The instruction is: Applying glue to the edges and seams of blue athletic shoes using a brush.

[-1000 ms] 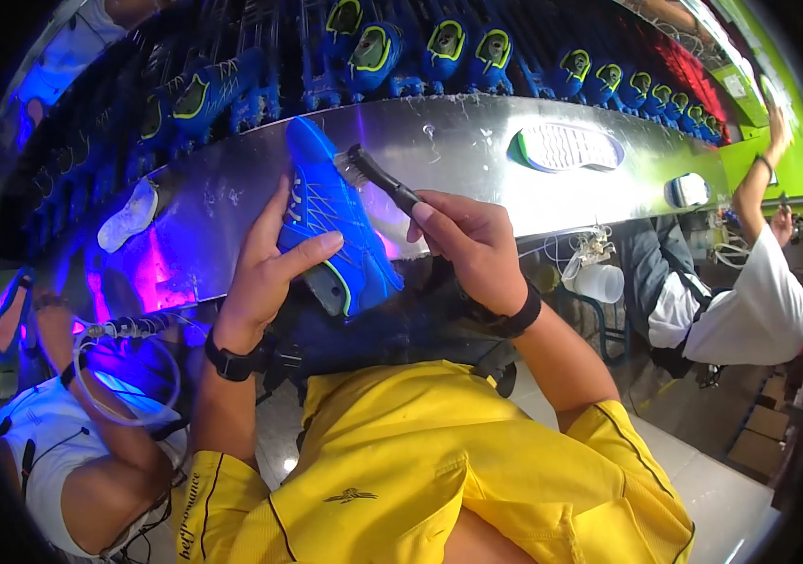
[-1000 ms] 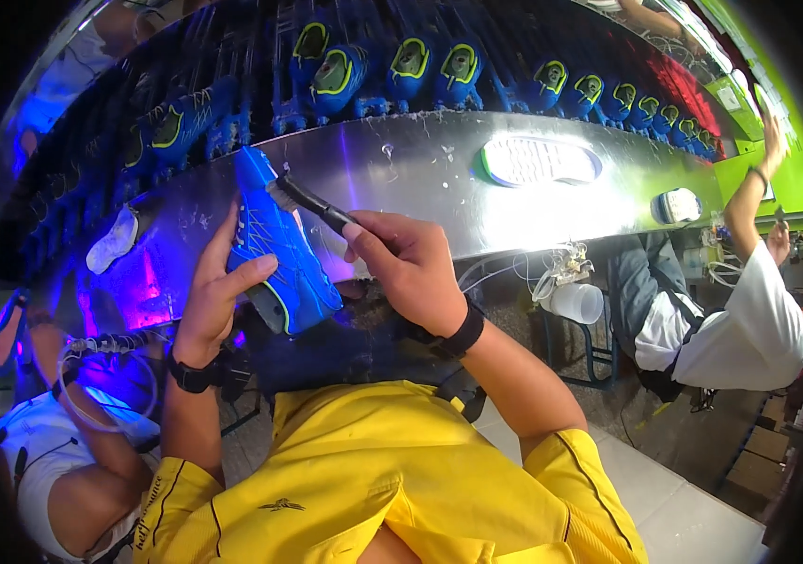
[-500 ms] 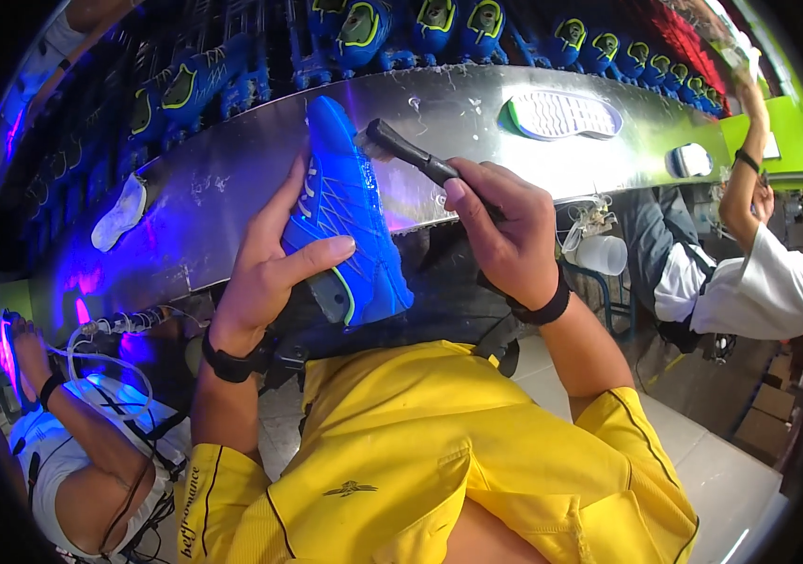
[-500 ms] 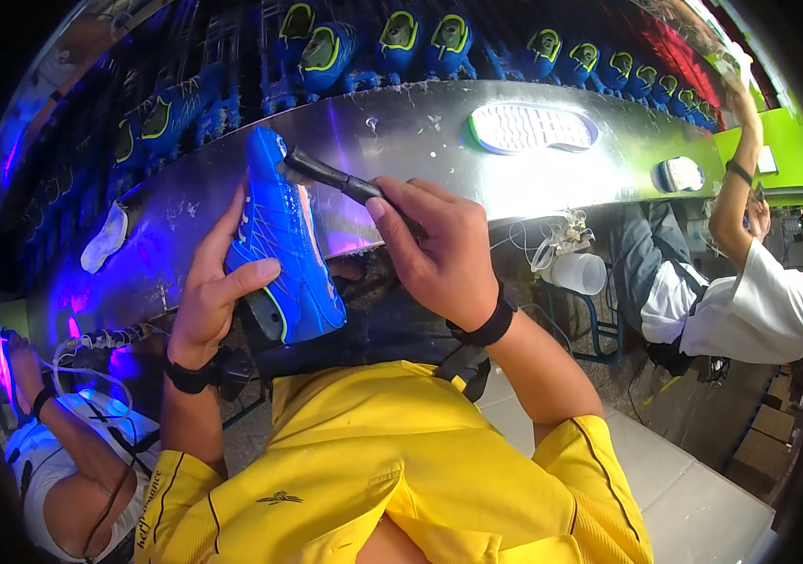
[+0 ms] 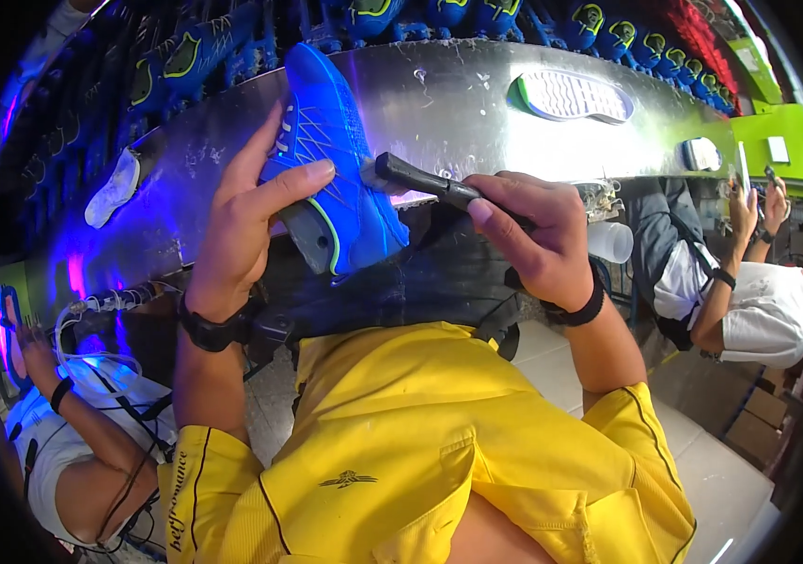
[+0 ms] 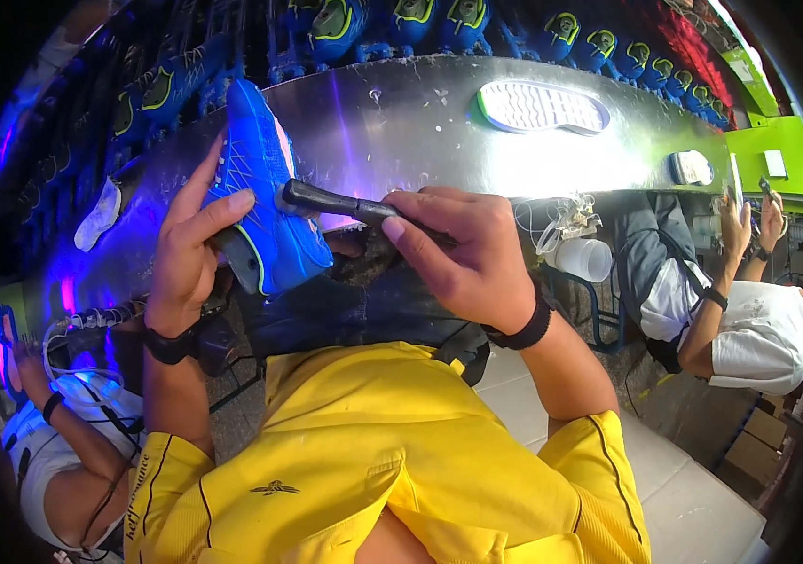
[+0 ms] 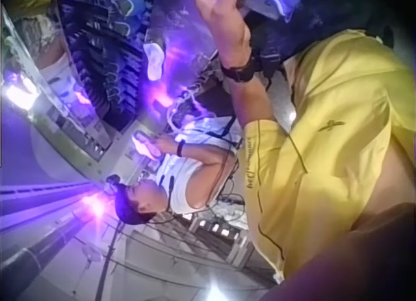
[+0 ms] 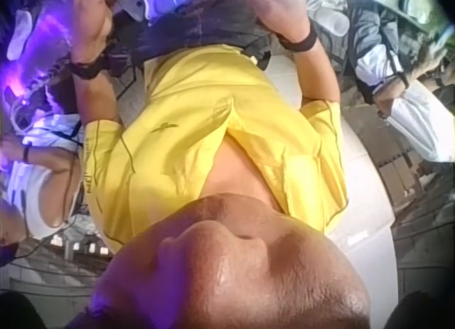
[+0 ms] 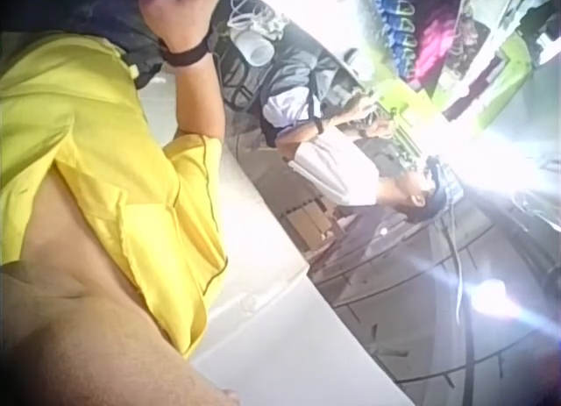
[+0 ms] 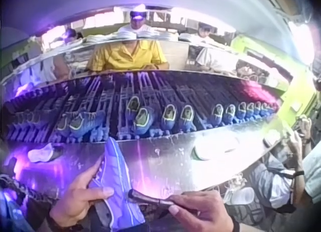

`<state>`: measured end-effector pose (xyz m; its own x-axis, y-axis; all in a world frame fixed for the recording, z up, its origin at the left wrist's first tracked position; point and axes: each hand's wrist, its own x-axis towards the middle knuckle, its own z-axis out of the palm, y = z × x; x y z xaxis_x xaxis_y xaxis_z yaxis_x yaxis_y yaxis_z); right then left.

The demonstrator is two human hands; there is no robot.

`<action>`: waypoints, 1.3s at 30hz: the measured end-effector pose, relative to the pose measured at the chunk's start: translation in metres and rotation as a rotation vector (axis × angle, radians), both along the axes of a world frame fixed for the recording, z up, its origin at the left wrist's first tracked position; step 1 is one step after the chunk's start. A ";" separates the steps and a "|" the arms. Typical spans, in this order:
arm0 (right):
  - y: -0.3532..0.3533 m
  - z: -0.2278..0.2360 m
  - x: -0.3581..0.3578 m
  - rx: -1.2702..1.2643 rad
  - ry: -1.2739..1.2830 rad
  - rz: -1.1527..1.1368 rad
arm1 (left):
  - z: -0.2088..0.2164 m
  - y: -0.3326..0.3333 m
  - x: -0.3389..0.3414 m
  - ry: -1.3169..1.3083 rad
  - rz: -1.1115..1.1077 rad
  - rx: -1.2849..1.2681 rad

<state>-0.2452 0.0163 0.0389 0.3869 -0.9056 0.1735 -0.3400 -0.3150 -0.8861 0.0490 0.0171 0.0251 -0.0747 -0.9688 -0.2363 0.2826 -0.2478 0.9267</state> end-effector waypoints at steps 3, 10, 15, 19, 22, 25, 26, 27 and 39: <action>0.000 0.002 -0.006 0.036 -0.025 0.016 | 0.003 -0.003 -0.001 -0.024 -0.006 -0.005; -0.003 0.014 -0.019 0.096 0.050 0.060 | 0.008 -0.008 -0.004 0.007 0.029 0.039; -0.009 0.024 -0.024 -0.001 0.073 0.071 | 0.007 -0.013 -0.005 0.051 0.016 0.096; -0.021 0.032 -0.028 -0.133 0.085 0.072 | 0.002 -0.015 -0.007 0.065 0.067 0.163; -0.031 0.039 -0.028 -0.264 0.142 0.084 | 0.007 -0.013 -0.014 0.068 0.087 0.244; -0.041 0.047 -0.030 -0.366 0.197 0.102 | 0.005 -0.013 -0.018 0.058 0.094 0.285; -0.042 0.049 -0.030 -0.358 0.177 0.089 | 0.004 -0.013 -0.017 0.058 0.091 0.285; -0.046 0.052 -0.031 -0.358 0.178 0.086 | 0.002 -0.012 -0.014 0.038 0.062 0.313; -0.076 0.050 -0.047 -0.617 0.141 0.158 | -0.006 0.009 -0.024 0.144 -0.124 0.296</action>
<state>-0.2919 -0.0595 0.0891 0.5646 -0.5862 0.5811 -0.3475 -0.8074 -0.4768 0.0254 0.0264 0.0192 -0.2404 -0.8414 -0.4840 0.3558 -0.5403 0.7625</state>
